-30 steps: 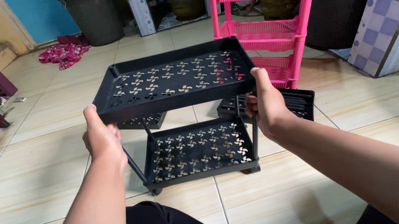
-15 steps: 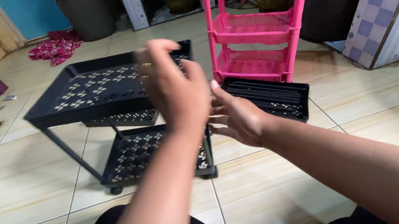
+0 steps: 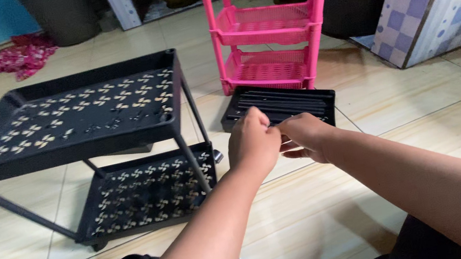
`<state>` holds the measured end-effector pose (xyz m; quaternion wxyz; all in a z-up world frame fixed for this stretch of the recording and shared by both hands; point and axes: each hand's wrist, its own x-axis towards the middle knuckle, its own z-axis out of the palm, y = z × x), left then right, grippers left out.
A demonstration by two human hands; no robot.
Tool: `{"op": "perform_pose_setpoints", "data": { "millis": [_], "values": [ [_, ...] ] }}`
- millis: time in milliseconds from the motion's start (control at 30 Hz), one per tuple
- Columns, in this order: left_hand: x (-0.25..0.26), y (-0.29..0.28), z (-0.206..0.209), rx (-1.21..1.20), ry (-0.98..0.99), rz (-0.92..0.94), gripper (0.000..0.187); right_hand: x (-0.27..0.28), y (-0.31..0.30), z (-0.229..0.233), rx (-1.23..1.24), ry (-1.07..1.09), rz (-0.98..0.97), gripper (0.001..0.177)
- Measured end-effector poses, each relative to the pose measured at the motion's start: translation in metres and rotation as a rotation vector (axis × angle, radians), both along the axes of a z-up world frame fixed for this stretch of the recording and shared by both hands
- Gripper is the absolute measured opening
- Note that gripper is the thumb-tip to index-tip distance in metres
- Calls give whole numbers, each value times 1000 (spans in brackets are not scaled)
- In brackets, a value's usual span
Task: The person assembles a black plastic rolling rack by inserting vertical poles into perforated trays and securing them with small fasteners. They attach wheels to the base tray, stack additional trays, and connect the frame with poles and clips.
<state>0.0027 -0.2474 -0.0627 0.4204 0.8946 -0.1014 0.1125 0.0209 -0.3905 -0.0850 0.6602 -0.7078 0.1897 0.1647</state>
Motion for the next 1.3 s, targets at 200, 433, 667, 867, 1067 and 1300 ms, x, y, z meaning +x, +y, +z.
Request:
{"op": "perform_pose_setpoints", "data": {
  "millis": [200,433,667,867,1067,1300],
  "values": [
    [43,-12,-43,136,344,31,28,30,-35,-21,-63,44,-68,12],
    [78,-28,-75,173,448,1,40,71,-62,-65,-482,91,63,21],
    [91,-32,-116,233,505,-21,42,83,-77,-100,-588,170,211,28],
    [91,-35,-138,242,570,-43,47,71,-73,-108,-597,164,223,28],
    [73,-33,-131,244,714,-85,54,31,-50,-105,-575,159,230,24],
    [50,-29,-141,197,709,-125,47,-2,-38,-90,-717,270,360,36]
  ]
}}
